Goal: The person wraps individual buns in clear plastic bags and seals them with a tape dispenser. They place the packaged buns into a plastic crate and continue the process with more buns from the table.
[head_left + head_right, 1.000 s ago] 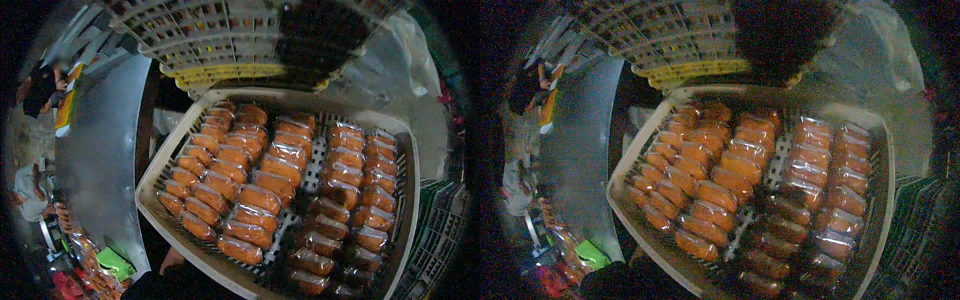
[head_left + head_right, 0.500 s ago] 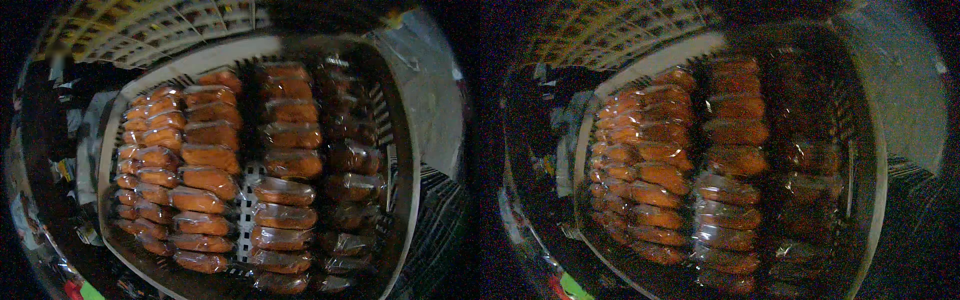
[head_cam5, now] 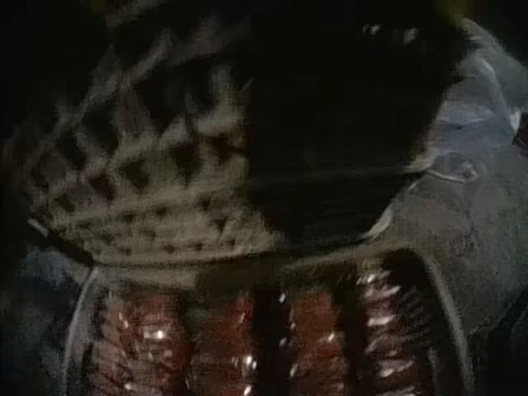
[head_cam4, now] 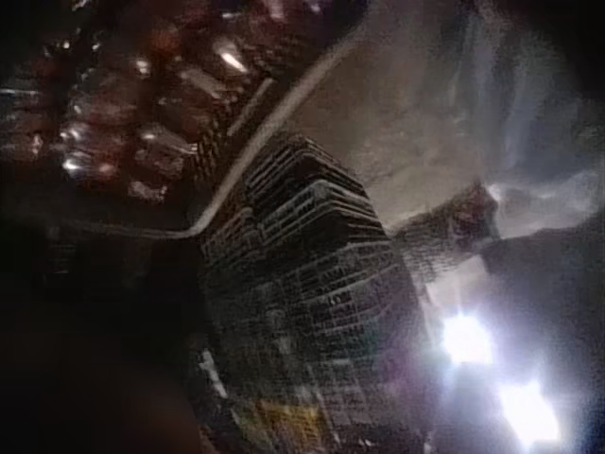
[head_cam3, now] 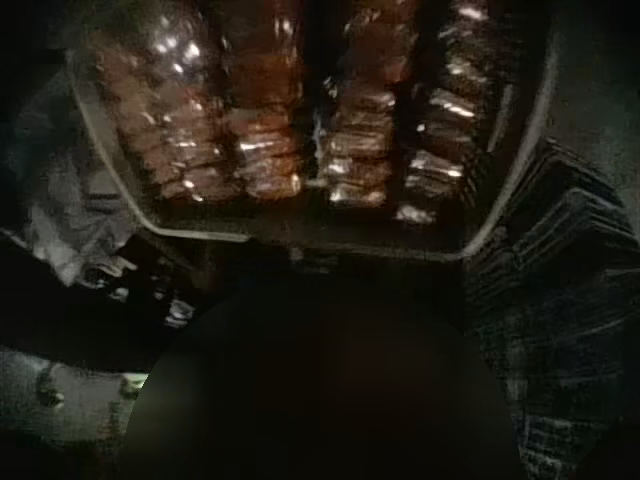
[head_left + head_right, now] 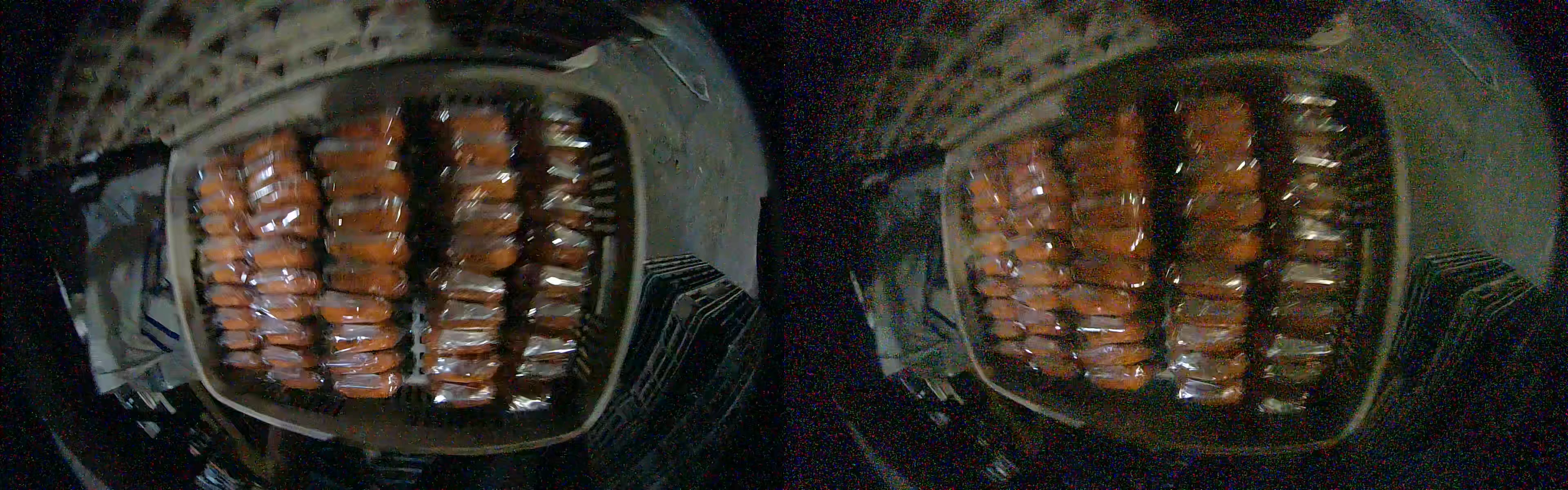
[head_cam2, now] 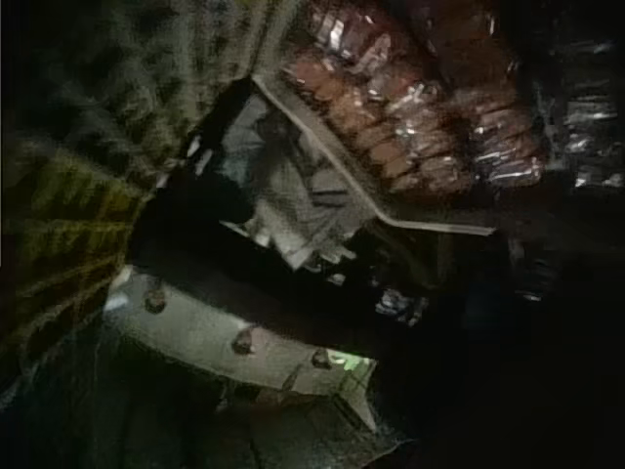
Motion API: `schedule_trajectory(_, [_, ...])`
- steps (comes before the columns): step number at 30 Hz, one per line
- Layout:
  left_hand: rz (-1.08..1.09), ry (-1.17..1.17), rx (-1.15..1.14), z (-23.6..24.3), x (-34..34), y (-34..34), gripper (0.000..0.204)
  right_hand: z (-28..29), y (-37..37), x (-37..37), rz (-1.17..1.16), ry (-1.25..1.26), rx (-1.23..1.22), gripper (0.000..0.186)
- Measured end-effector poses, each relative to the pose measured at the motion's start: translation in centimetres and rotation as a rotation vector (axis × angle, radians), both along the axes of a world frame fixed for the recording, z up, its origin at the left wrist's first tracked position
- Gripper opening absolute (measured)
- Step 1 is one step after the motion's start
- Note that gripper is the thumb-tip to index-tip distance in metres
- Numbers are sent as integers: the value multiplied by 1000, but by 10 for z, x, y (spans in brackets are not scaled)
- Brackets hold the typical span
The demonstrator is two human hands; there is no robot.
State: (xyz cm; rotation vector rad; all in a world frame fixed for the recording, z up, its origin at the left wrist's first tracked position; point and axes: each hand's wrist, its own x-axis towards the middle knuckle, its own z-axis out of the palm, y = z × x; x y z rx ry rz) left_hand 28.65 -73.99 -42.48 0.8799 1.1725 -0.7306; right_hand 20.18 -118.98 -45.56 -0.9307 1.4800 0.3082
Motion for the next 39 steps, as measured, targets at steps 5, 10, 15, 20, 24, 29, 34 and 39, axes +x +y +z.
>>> schedule_trajectory(5, [25,-55,-110,31,19,61,97,19,43,47,-97,-129,55,71])
schedule_trajectory(10, [280,-176,-412,82,43,111,97,80,95,114,-71,-525,227,71])
schedule_trajectory(15, [-137,-292,-199,188,116,22,98,249,128,122,-106,-1008,231,61])
schedule_trajectory(20, [-450,-652,-351,338,250,-82,96,400,142,153,287,-819,-669,33])
schedule_trajectory(24, [-533,-826,-397,464,309,-80,92,494,165,125,346,-752,-1057,22])
schedule_trajectory(29, [-660,-1004,-579,519,312,-50,89,562,203,37,47,-594,-1494,15])
schedule_trajectory(34, [-617,-660,-570,497,253,-30,85,658,256,-92,-333,-583,-1626,19])
schedule_trajectory(39, [-648,-663,-821,507,205,-33,80,821,285,-188,-543,-283,-2141,34])
